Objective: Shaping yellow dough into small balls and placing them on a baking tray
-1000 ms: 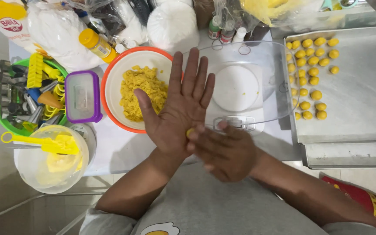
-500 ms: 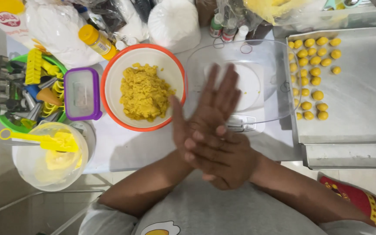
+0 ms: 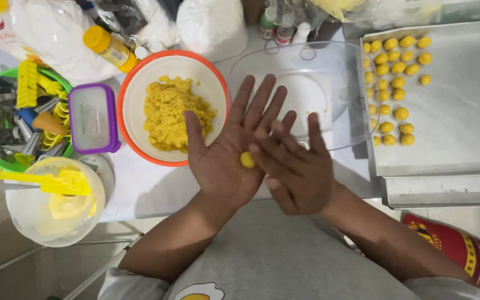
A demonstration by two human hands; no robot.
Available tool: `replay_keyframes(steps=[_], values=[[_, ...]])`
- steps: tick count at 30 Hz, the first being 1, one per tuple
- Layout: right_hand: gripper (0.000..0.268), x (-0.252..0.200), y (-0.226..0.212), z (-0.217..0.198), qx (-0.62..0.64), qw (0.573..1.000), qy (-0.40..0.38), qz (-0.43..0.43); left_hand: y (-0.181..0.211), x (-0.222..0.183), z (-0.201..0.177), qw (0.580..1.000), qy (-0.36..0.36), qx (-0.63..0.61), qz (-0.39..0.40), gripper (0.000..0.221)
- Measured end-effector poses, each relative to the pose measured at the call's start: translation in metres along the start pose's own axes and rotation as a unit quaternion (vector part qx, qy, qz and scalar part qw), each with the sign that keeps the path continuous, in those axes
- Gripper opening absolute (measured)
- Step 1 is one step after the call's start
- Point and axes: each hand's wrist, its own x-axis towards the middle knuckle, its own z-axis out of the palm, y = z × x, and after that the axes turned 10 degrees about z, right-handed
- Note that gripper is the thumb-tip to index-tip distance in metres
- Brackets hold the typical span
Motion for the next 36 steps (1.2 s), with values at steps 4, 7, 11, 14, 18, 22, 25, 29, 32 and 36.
replay_keyframes(steps=[4, 7, 11, 14, 18, 22, 25, 29, 32, 36], values=[[0.05, 0.0, 0.006, -0.005, 0.022, 1.0, 0.016, 0.005, 0.007, 0.002, 0.006, 0.999, 0.003, 0.034, 0.026, 0.094], [0.049, -0.001, 0.007, -0.002, 0.044, 0.998, 0.018, 0.03, 0.006, 0.003, 0.01, 0.999, 0.028, 0.03, 0.035, 0.094], [0.044, 0.0, 0.005, 0.002, 0.052, 0.997, 0.045, 0.029, 0.006, 0.003, 0.002, 0.999, 0.01, 0.05, 0.002, 0.094], [0.039, 0.002, 0.006, 0.0, 0.039, 0.998, 0.042, 0.028, 0.005, 0.002, -0.003, 0.996, -0.003, 0.092, -0.023, 0.092], [0.03, 0.007, 0.008, -0.001, 0.066, 0.997, 0.026, 0.022, 0.005, 0.001, -0.01, 0.986, -0.035, 0.157, -0.038, 0.092], [0.03, 0.023, 0.013, -0.02, 0.051, 0.998, -0.004, 0.031, 0.018, 0.006, -0.023, 0.979, -0.08, 0.188, -0.007, 0.091], [0.016, 0.043, 0.022, -0.037, 0.055, 0.996, 0.009, 0.063, 0.042, 0.011, -0.032, 0.952, -0.161, 0.251, 0.073, 0.083], [0.022, 0.055, 0.046, -0.046, -0.039, 0.994, 0.002, 0.099, 0.082, 0.013, -0.03, 0.829, -0.161, 0.5, 0.19, 0.054], [0.017, 0.049, 0.067, -0.038, -0.143, 0.982, -0.033, 0.122, 0.107, 0.009, -0.031, 0.728, -0.115, 0.637, 0.226, 0.037], [0.016, 0.049, 0.078, -0.024, -0.153, 0.971, -0.07, 0.168, 0.135, 0.002, -0.042, 0.583, -0.062, 0.779, 0.222, 0.024]])
